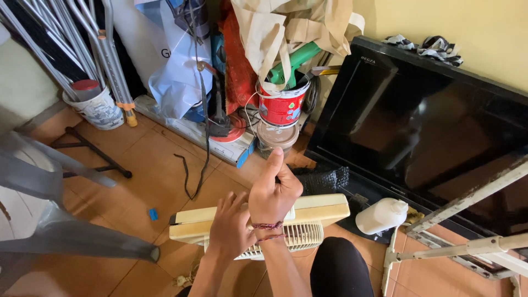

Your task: Repairing a fan by disassembling and reassembling its components using a screwdriver

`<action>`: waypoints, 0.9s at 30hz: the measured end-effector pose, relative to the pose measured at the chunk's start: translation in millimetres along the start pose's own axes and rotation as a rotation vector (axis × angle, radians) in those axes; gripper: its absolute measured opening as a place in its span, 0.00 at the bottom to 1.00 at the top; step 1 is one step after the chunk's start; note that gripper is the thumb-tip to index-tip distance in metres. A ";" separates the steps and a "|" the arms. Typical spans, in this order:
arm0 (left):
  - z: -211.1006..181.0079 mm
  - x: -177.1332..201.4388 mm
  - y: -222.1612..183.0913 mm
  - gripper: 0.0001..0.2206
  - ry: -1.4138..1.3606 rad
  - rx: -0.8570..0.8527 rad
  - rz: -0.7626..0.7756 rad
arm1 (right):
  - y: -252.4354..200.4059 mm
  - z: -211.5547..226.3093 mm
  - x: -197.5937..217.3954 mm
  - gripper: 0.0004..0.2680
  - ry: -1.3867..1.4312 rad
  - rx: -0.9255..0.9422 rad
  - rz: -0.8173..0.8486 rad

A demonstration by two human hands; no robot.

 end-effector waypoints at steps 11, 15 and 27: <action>-16.8 11.3 12.0 0.25 0.023 0.043 -0.037 | 20.2 3.2 -7.9 0.20 0.198 -0.048 0.432; -12.1 8.1 6.8 0.29 0.103 0.152 0.054 | 62.8 8.8 19.6 0.17 0.225 -0.029 0.409; -23.1 7.8 15.3 0.38 0.003 0.141 -0.006 | 119.6 -40.9 95.7 0.05 -0.454 0.267 1.086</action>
Point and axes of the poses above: each hand's wrist, its own y-axis towards the middle knuckle, its own x-axis out of the back of the hand, z = x × y, the point moved 3 cm from there along y, towards the middle knuckle, and after that the axes turned 14 degrees about -z, right-handed, at the moved point
